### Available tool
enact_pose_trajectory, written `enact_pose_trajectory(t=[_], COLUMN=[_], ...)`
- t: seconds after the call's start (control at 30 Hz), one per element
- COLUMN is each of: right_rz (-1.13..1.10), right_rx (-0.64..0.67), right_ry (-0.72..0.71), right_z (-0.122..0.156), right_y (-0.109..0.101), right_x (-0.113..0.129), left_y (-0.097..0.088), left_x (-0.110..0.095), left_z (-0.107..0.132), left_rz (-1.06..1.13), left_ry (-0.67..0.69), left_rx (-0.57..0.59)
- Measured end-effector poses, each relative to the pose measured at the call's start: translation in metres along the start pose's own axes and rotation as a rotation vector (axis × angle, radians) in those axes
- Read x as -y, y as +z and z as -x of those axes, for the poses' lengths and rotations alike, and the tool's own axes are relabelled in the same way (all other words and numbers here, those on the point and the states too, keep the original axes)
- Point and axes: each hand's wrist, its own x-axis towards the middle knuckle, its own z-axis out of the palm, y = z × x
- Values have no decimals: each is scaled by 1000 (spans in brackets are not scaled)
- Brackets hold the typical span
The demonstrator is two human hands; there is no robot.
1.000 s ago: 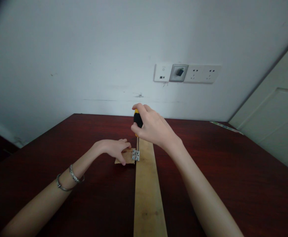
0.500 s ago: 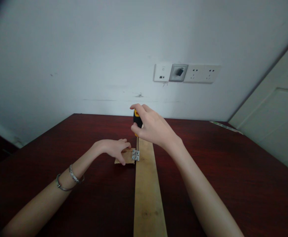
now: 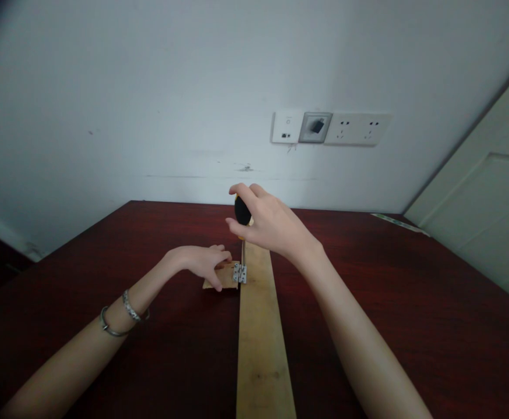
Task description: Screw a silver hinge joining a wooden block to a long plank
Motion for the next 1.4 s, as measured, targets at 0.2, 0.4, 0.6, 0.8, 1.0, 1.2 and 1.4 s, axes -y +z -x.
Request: enact_pose_trajectory(t=[0.2,0.4,0.6,0.8,1.0,1.2,1.4], right_rz=[5,41,3,64,19,42,19], right_rx=[-9,-18,-65,-24,-27,-26,-42], right_ry=[1,51,13,52,38,46,21], right_z=[0,1,0,1,0,0,0], right_y=[0,0,0,-2,0,-1,-2], right_x=[-1,-1,-2,2,1,1,1], left_y=[1,0,0,-1,-1,0,0], left_x=[0,0,-1,-2,-2,-1,0], left_z=[-1,0,0,1,1,0,0], left_rz=[-6,-14,1,11,-1,6,17], left_ry=[17,7,0,-28,-4,-8,-13], left_rx=[-14,-2,4,3,2,-3,3])
